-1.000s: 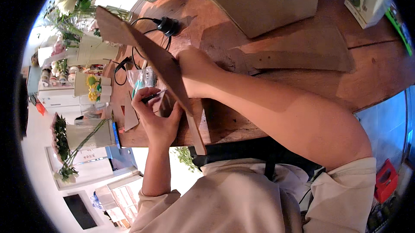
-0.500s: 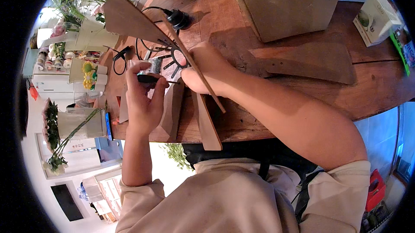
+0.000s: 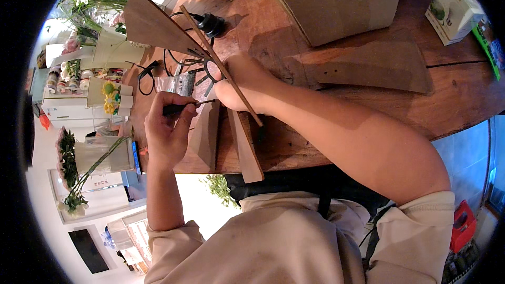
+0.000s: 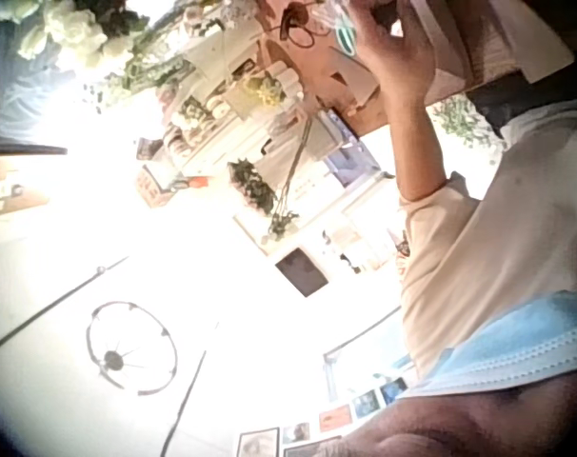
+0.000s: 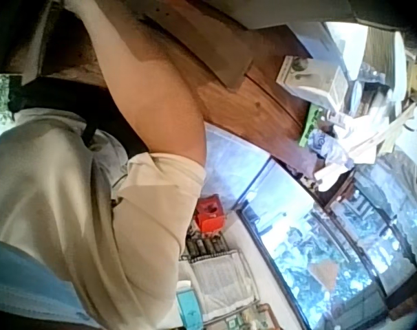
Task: The person assembles a cardboard fan by attaching triangular blades to a central hub. They use a screwdriver to tighten screws into the hub, securing each blade one by one. The process involves aligning the blades and ensuring they are firmly attached to the central structure.
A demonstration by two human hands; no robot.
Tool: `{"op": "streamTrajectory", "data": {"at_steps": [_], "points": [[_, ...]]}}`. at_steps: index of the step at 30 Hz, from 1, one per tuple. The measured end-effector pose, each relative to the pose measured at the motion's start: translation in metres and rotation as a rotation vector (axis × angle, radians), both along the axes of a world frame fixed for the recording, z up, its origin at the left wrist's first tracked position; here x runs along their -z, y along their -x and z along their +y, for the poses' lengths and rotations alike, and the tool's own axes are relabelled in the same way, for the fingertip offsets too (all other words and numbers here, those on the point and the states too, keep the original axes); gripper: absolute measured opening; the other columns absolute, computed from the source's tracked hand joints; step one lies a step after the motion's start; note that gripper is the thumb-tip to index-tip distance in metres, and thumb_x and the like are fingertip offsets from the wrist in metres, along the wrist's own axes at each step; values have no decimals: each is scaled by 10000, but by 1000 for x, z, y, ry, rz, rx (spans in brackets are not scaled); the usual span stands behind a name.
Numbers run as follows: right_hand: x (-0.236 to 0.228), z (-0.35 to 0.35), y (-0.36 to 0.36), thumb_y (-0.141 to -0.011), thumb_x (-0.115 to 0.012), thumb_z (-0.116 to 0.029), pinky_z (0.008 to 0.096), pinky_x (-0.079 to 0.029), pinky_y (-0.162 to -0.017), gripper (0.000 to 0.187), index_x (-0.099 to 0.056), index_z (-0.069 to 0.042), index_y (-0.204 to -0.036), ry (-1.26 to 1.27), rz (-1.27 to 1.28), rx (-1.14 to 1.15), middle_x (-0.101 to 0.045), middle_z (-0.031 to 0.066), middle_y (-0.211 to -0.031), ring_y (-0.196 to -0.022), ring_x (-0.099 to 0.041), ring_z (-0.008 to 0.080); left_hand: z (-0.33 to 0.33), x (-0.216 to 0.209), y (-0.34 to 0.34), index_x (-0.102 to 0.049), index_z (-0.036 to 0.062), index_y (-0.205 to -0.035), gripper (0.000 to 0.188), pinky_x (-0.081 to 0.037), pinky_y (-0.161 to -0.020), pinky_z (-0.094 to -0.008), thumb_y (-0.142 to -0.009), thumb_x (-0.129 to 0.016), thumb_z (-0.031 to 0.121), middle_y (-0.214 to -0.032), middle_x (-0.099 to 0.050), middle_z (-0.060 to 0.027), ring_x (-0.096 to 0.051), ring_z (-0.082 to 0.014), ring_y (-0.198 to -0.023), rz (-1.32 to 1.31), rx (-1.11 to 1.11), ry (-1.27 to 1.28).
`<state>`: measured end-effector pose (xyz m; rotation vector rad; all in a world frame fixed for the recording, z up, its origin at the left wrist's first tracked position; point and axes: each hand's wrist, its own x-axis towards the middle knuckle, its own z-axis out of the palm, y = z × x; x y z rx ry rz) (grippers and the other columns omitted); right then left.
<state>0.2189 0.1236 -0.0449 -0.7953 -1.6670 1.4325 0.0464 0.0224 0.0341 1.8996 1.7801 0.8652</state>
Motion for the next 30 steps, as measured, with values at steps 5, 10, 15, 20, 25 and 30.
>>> {"op": "streamTrajectory", "data": {"at_steps": [5,10,15,20,25,30], "points": [[-6,-1,-4,-782,-562,-38,440,-494,-685,107,-649,1,-831,24,-50,-28,-666,225,-777,-761,-671,320,7,-16,2,-588,-32,-1001,125,-566,-793,-311,-899,-660,-46,-905,-713,-145,-734,-218,-867,110,152,37],[-15,-3,-11,-798,-550,-33,415,-524,-777,172,-662,44,-905,39,-60,-50,-687,232,-847,-854,-682,333,15,-41,-8,-593,-20,-974,42,-508,-683,-344,-950,-608,12,-884,-676,-166,-662,-300,-737,598,26,186],[-16,-2,-9,-800,-534,-18,407,-519,-806,187,-657,65,-915,51,-116,-63,-681,248,-853,-880,-679,337,24,-48,-1,-594,-18,-975,49,-489,-629,-374,-927,-609,-15,-830,-658,-170,-632,-343,-684,514,373,10],[-24,-3,-14,-799,-532,-11,402,-520,-805,180,-651,67,-910,-16,-133,-66,-680,243,-861,-880,-677,335,27,-48,-2,-590,-12,-987,87,-497,-643,-388,-906,-616,-31,-848,-658,-169,-648,-339,-740,459,469,-22],[-20,-3,-12,-809,-537,9,400,-495,-746,87,-609,19,-857,8,-106,-55,-658,191,-822,-823,-646,296,27,-50,-6,-577,3,-967,128,-506,-686,-439,-873,-653,-41,-843,-637,-148,-640,-382,-828,508,334,55],[-25,-6,-14,-826,-532,25,388,-498,-743,107,-611,22,-897,9,-106,-85,-666,179,-858,-844,-644,263,35,-50,7,-592,0,-999,123,-520,-695,-406,-893,-636,-46,-885,-661,-157,-661,-360,-807,516,557,-41]]}}
